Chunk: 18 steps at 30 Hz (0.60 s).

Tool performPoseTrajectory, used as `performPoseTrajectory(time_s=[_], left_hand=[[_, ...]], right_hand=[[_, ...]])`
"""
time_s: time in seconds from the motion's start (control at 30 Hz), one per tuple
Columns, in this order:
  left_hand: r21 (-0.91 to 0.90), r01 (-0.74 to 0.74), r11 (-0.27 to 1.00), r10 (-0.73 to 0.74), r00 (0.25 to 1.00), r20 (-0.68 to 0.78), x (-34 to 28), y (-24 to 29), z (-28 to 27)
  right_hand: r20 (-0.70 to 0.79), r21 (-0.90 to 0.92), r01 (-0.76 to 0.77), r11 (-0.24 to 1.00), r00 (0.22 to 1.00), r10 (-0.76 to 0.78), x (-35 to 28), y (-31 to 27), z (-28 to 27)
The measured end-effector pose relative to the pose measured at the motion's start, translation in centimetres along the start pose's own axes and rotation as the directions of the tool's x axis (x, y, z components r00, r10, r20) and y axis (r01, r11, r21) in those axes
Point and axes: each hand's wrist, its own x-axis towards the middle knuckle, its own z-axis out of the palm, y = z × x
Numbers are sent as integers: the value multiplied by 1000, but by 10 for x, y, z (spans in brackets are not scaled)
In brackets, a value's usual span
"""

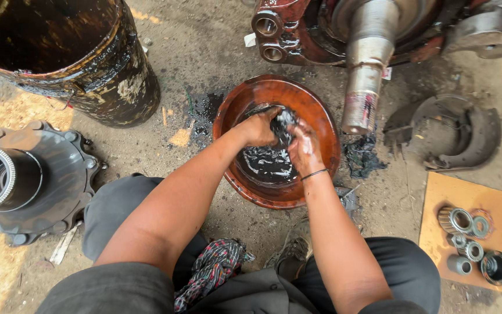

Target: The person cleans a cylindrical metal shaft and surrounding mechanical components using a rag soaked in dark liquid from a bowl. They repeatedly dip the rag, wipe the shaft and adjacent parts, and squeeze the rag over the bowl.

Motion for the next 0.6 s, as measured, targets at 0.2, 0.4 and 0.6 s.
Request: performPoseTrajectory(time_s=[0.2, 0.4, 0.6], left_hand=[[-207, -94, 974, 26, 950, -310, 3, 26, 0], [-180, -251, 951, 137, 866, -481, -13, 60, -23], [-103, -197, 975, 128, 877, -463, -35, 91, -76]], right_hand=[[-313, -254, 147, 956, 923, -225, -35, -69, 91], [-216, 174, -45, 984, 973, 82, -51, -94, 132], [-320, -160, 285, 945, 891, -322, -27, -100, 147]])
